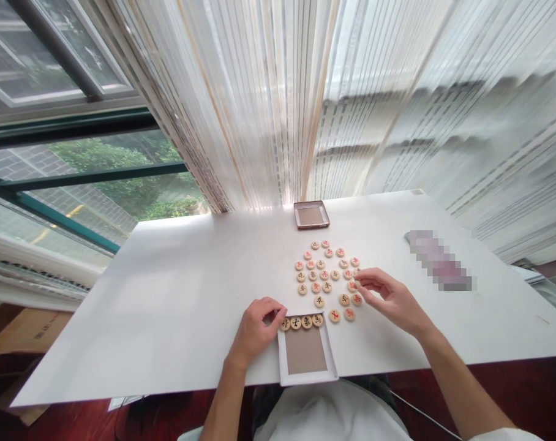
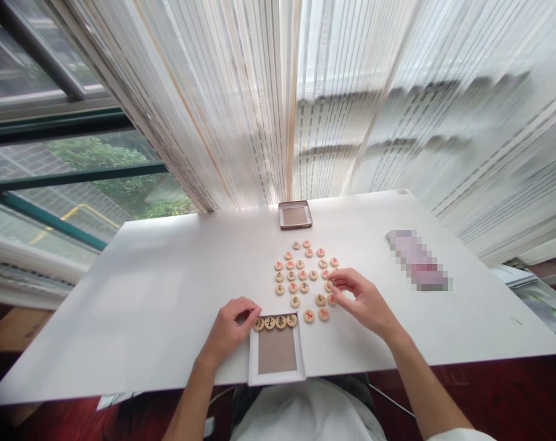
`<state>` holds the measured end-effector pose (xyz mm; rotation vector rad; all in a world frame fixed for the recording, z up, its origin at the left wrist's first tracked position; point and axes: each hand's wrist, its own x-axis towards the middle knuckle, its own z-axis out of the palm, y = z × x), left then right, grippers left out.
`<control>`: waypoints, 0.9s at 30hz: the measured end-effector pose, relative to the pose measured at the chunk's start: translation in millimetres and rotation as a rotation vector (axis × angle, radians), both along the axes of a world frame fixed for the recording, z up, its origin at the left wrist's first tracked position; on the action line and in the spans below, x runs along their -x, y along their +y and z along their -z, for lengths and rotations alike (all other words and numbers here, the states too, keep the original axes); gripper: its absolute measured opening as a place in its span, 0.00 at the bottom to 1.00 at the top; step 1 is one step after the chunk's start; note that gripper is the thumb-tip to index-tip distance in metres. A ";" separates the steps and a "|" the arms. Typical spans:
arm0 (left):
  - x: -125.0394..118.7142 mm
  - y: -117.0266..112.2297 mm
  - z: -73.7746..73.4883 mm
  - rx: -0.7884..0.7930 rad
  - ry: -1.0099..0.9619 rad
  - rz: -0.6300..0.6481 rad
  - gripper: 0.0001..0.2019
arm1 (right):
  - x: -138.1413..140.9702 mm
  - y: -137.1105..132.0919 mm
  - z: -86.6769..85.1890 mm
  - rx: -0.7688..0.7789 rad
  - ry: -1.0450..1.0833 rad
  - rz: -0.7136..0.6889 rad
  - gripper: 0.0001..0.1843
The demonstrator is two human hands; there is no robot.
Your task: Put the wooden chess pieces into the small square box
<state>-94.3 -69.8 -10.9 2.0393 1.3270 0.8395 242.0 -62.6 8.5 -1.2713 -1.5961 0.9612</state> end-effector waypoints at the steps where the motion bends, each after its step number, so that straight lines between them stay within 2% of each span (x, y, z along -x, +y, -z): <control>1: -0.2 -0.2 -0.2 0.001 0.000 -0.002 0.08 | 1.5 -5.6 3.8 0.012 0.021 0.005 0.15; 9: -1.8 0.0 3.6 -0.018 -0.007 -0.024 0.10 | 27.4 -49.7 27.6 0.059 0.176 0.081 0.14; 13: -3.4 -4.0 2.6 -0.032 -0.086 -0.063 0.09 | 33.9 -59.9 42.1 0.066 0.234 0.066 0.14; 16: -6.5 -13.6 -3.8 -0.106 -0.128 -0.088 0.06 | 34.9 -62.7 49.4 0.047 0.207 0.047 0.15; 20: -15.0 -29.7 -16.2 -0.140 -0.143 -0.042 0.05 | 35.8 -64.4 48.4 0.015 0.138 0.031 0.14; 27: -34.8 -46.4 -30.7 -0.042 -0.193 0.019 0.06 | 40.2 -67.5 39.4 0.021 0.136 0.035 0.15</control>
